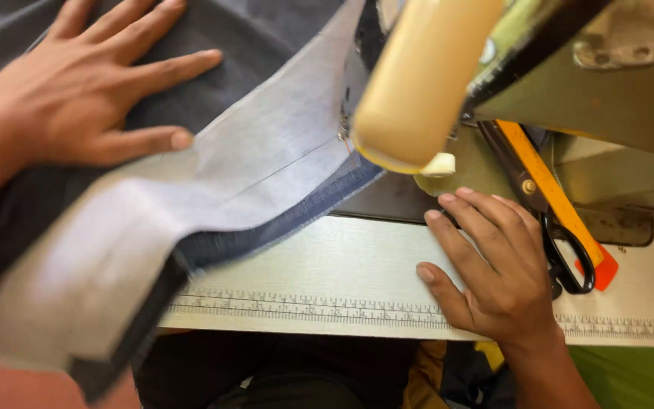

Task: Attaching a white fabric lining strip to a blue garment piece using an industrial sewing machine and trimming with scissors.

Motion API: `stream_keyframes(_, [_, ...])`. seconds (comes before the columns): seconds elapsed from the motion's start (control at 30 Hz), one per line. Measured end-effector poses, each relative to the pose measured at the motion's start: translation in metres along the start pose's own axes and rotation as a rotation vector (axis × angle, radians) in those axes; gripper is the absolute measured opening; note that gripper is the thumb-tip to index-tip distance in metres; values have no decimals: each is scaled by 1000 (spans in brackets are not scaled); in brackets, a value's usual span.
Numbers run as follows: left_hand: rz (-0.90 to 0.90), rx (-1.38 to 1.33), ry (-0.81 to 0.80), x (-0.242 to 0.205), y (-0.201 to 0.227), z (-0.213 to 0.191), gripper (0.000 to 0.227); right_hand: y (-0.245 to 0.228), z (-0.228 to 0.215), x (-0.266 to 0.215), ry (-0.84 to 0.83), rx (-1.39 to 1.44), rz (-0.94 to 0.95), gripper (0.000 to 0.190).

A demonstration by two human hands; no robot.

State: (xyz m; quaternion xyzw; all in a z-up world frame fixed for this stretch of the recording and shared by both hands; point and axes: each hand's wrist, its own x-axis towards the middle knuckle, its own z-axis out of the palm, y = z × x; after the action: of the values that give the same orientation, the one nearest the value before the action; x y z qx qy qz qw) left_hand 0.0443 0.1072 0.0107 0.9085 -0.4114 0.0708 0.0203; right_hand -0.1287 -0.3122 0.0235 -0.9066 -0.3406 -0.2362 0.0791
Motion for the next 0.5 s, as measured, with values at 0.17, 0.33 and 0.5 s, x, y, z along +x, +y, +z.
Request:
stream_keyframes(0.17, [228, -31, -110, 45, -53, 1, 93, -4, 2, 6, -14, 18, 37, 43])
stream_keyframes(0.33, [377, -104, 128, 39, -57, 6, 85, -8, 1, 4, -23, -8, 84, 42])
stream_keyframes(0.5, [-165, 127, 135, -50, 28, -47, 63, -8, 4, 3, -6, 2, 25, 43])
